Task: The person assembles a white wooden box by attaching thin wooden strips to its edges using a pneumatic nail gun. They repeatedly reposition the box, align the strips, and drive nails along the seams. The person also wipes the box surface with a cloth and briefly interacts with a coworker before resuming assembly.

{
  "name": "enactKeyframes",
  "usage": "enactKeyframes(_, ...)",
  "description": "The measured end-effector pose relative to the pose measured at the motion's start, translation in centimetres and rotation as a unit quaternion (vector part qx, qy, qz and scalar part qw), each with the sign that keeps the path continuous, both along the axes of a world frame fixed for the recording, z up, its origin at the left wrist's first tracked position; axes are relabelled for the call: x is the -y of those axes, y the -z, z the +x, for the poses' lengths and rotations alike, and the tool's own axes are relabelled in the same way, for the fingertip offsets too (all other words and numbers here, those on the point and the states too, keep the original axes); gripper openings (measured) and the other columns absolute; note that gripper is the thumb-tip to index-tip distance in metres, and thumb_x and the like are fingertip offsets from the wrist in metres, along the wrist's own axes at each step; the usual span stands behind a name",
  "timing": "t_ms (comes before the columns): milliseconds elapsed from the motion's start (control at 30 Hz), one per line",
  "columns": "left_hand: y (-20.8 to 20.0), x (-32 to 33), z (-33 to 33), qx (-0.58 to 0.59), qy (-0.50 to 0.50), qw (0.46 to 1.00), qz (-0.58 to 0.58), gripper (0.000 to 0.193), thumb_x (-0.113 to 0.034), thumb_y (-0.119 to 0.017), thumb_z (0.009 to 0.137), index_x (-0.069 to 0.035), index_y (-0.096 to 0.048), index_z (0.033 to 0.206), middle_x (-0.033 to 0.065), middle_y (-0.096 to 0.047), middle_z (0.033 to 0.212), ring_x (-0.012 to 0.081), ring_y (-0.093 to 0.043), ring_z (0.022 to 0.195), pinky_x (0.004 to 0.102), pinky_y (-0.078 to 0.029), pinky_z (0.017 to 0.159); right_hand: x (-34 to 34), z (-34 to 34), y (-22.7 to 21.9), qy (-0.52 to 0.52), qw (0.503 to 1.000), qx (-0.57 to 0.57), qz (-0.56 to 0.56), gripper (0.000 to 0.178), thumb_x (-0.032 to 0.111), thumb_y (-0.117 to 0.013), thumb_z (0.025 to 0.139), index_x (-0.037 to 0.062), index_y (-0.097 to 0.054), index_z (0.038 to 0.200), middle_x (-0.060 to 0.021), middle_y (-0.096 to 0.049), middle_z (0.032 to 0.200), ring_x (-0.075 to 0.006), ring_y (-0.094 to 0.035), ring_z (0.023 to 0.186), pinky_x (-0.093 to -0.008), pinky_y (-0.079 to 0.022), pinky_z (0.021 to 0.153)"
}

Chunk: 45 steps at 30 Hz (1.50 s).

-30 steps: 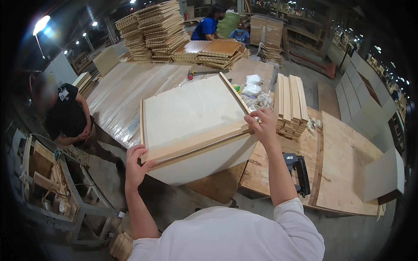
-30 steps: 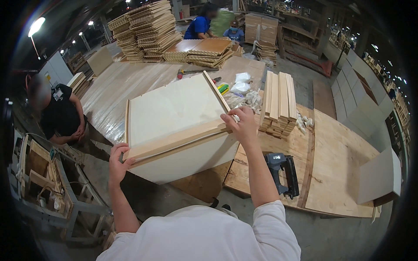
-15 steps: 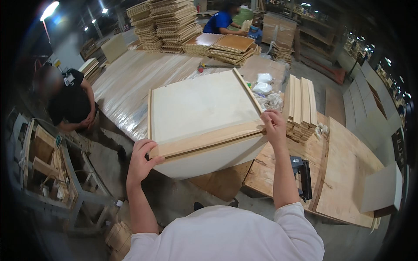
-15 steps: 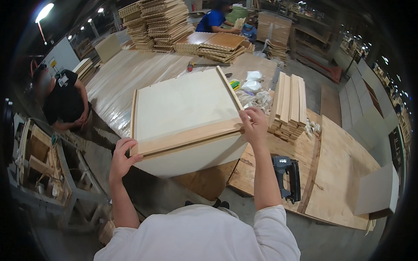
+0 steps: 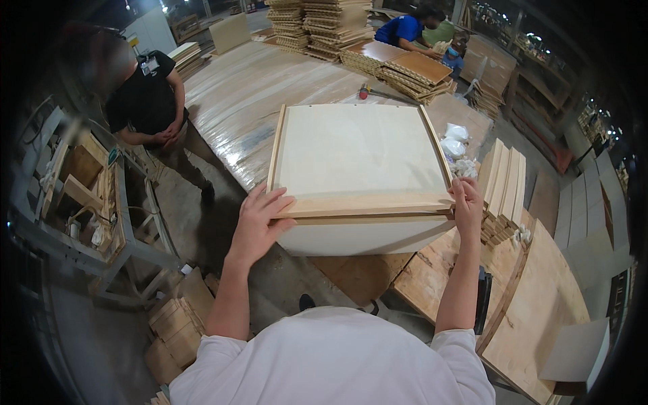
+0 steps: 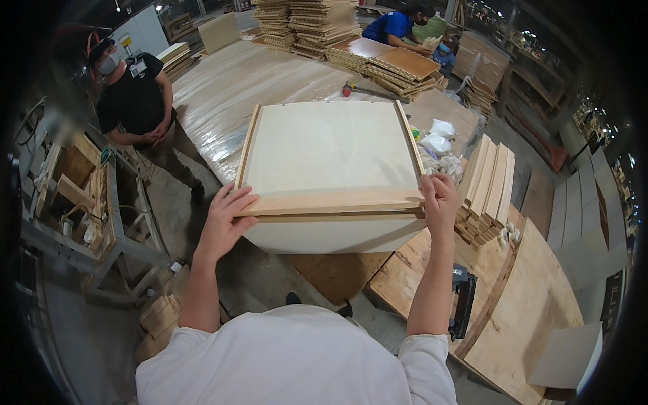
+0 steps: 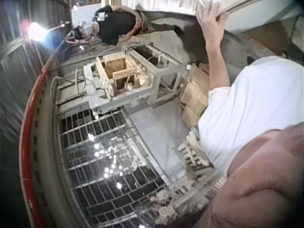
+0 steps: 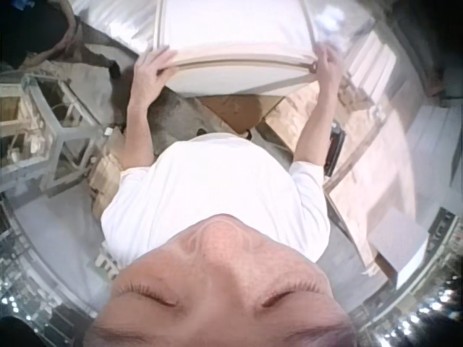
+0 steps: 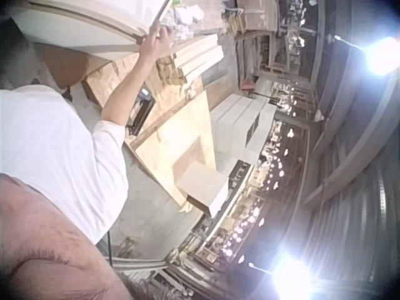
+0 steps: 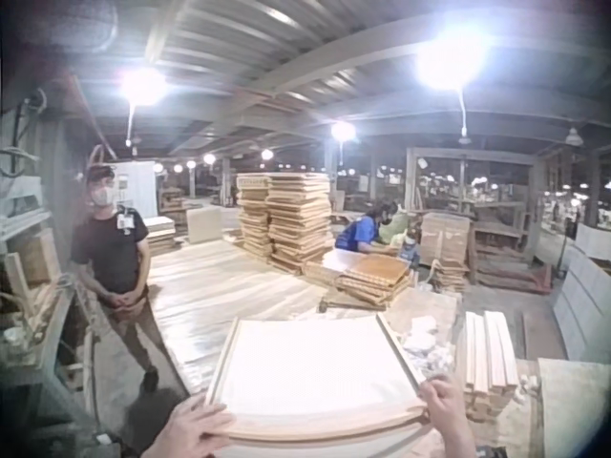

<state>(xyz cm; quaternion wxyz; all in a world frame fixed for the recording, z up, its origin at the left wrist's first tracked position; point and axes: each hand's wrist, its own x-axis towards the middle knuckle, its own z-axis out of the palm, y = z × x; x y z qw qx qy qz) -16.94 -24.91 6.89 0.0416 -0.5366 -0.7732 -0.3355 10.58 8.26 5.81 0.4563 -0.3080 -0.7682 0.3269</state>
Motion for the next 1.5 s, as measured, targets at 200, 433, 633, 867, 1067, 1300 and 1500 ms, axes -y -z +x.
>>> enactKeyframes(200, 0.3, -0.1, 1.5, -0.157, -0.057, 0.985, -0.043, 0.067, -0.042, -0.082, 0.063, -0.014, -0.061, 0.120, 0.0027, -0.059, 0.126, 0.0279, -0.044, 0.130, 0.0560, -0.026, 0.108, 0.4, 0.2, 0.4, -0.020, 1.000, -0.020, -0.011, 0.037, 0.030, -0.063, 0.091, -0.0015, -0.060, 0.071, -0.0103, -0.057, 0.091, -0.0209, -0.053, 0.092, -0.0322, -0.041, 0.079)
enactKeyframes(433, 1.5, -0.4, 1.2, -0.147, -0.049, 0.988, 0.003, 0.065, -0.041, -0.081, 0.064, -0.013, -0.062, 0.119, 0.0037, -0.060, 0.124, 0.0283, -0.046, 0.128, 0.0561, -0.027, 0.107, 0.8, 0.7, 1.3, 0.000, 1.000, -0.008, 0.027, 0.033, 0.027, -0.066, 0.088, 0.0000, -0.060, 0.070, -0.0124, -0.058, 0.101, -0.0237, -0.053, 0.097, -0.0336, -0.042, 0.083)
enactKeyframes(633, 0.7, -0.6, 2.3, -0.175, -0.081, 0.980, -0.044, 0.063, -0.050, -0.071, 0.074, -0.008, -0.061, 0.120, 0.0093, -0.055, 0.132, 0.0316, -0.039, 0.134, 0.0585, -0.019, 0.109, 1.3, 1.1, 0.2, 0.057, 0.993, 0.094, 0.053, 0.026, 0.032, -0.070, 0.085, 0.0057, -0.069, 0.085, -0.0133, -0.057, 0.121, -0.0302, -0.046, 0.116, -0.0413, -0.041, 0.093)
enactKeyframes(867, -4.2, -3.4, 4.3, -0.224, -0.027, 0.971, -0.075, 0.069, -0.053, -0.058, 0.084, -0.008, -0.050, 0.135, 0.0143, -0.042, 0.144, 0.0357, -0.028, 0.139, 0.0580, -0.016, 0.110, 6.3, -1.8, -6.2, 0.070, 0.946, 0.214, 0.233, 0.061, 0.052, -0.051, 0.091, 0.0233, -0.039, 0.144, -0.0120, -0.031, 0.150, -0.0364, -0.023, 0.139, -0.0522, -0.020, 0.112)
enactKeyframes(1067, -2.5, -5.4, 2.6, -0.121, 0.025, 0.969, -0.216, 0.071, -0.056, -0.050, 0.089, -0.013, -0.037, 0.145, 0.0177, -0.029, 0.151, 0.0385, -0.022, 0.141, 0.0551, -0.019, 0.111, 5.8, -5.1, -3.7, 0.026, 0.895, 0.420, 0.147, 0.069, 0.062, -0.039, 0.092, 0.0277, -0.023, 0.150, -0.0086, -0.021, 0.156, -0.0359, -0.009, 0.145, -0.0575, -0.010, 0.114)
enactKeyframes(1300, -5.4, -5.4, 3.6, -0.215, -0.019, 0.966, -0.145, 0.071, -0.057, -0.042, 0.093, -0.013, -0.032, 0.147, 0.0167, -0.026, 0.153, 0.0385, -0.018, 0.142, 0.0567, -0.016, 0.112, 7.8, -5.0, -7.0, 0.003, 0.926, 0.290, 0.242, 0.070, 0.062, -0.037, 0.093, 0.0254, -0.024, 0.150, -0.0091, -0.019, 0.157, -0.0367, -0.008, 0.145, -0.0574, -0.008, 0.113)
enactKeyframes(1500, -3.0, -8.6, 2.9, -0.110, 0.000, 0.964, -0.244, 0.069, -0.059, -0.034, 0.095, -0.019, -0.025, 0.150, 0.0154, -0.018, 0.156, 0.0378, -0.009, 0.144, 0.0597, -0.008, 0.113, 6.3, -7.8, -3.5, -0.023, 0.915, 0.376, 0.147, 0.071, 0.064, -0.034, 0.093, 0.0249, -0.021, 0.151, -0.0104, -0.015, 0.158, -0.0375, -0.002, 0.145, -0.0599, -0.005, 0.112)
